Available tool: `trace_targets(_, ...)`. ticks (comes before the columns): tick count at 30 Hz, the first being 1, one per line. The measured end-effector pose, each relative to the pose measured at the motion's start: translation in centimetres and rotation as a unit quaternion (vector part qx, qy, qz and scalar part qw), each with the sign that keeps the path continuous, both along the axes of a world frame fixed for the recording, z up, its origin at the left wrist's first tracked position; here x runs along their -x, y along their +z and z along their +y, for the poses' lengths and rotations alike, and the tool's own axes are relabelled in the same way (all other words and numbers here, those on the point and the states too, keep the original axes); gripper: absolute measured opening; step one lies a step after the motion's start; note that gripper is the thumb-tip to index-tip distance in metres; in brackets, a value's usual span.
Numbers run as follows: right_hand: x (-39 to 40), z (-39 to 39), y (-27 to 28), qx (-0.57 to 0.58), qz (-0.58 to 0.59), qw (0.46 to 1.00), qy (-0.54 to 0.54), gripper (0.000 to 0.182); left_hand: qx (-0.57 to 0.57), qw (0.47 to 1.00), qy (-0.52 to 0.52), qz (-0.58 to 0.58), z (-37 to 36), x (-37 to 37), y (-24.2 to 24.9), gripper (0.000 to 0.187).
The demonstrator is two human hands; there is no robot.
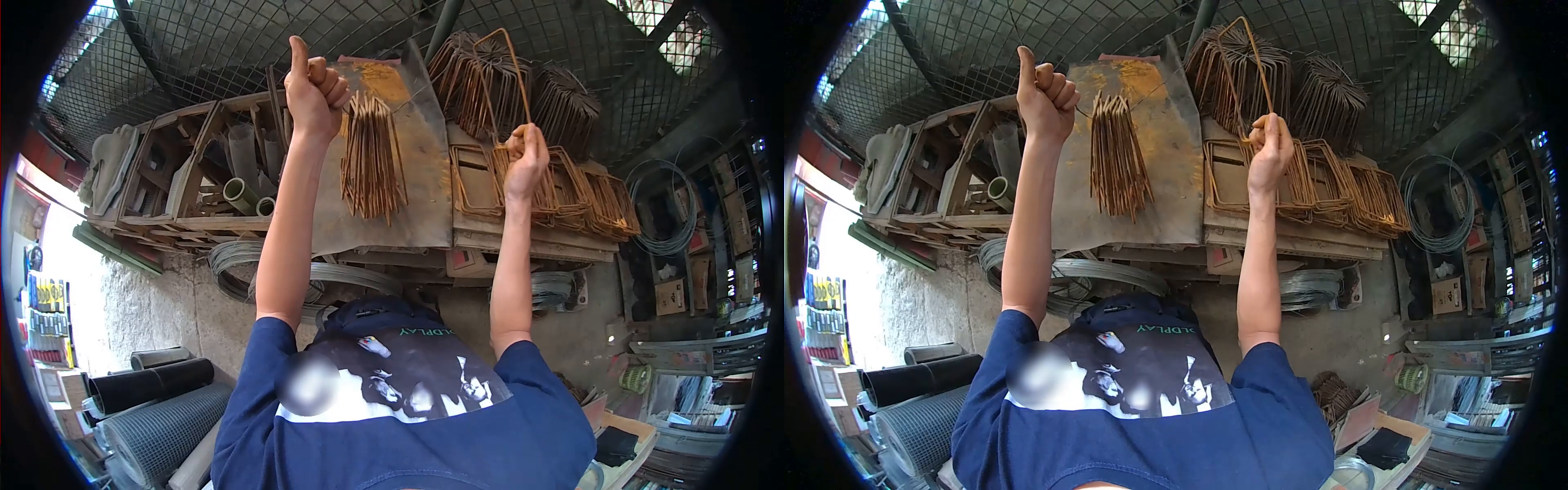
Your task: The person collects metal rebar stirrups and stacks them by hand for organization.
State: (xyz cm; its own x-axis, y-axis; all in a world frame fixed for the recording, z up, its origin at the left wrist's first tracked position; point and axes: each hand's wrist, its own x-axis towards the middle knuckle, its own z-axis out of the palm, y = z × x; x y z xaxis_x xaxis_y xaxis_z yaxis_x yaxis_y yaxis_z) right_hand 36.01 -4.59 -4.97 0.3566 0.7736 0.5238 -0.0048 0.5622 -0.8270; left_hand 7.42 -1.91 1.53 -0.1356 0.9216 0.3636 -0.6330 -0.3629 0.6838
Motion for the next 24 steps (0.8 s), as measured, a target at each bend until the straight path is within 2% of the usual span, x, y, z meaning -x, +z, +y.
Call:
trace_targets(3, 0.8, 1.0, -0.6, -0.027, -0.076, 0.993, -0.08, 0.039, 0.002, 1.0, -0.007, -0.004, 0.0, 0.0, -0.1, 0.06)
trace_targets(8, 2.1, 2.6, -0.7, -0.045, -0.119, 0.989, -0.076, 0.038, 0.009, 1.0, -0.008, -0.007, -0.2, 0.0, 0.0, 0.06)
trace_targets(14, 3.4, 4.3, -2.4, -0.053, -0.096, 0.989, -0.097, 0.038, -0.017, 1.0, -0.02, 0.004, -0.1, 0.3, -0.3, 0.061)
trace_targets(17, 3.1, 5.0, -2.4, -0.047, -0.038, 0.993, -0.106, 0.037, -0.012, 1.0, -0.021, 0.011, -0.1, 0.4, -0.2, 0.061)
trace_targets(24, 2.9, 5.1, -3.1, -0.059, -0.084, 0.993, -0.066, 0.038, -0.011, 1.0, -0.023, 0.009, -0.1, 0.4, -0.2, 0.061)
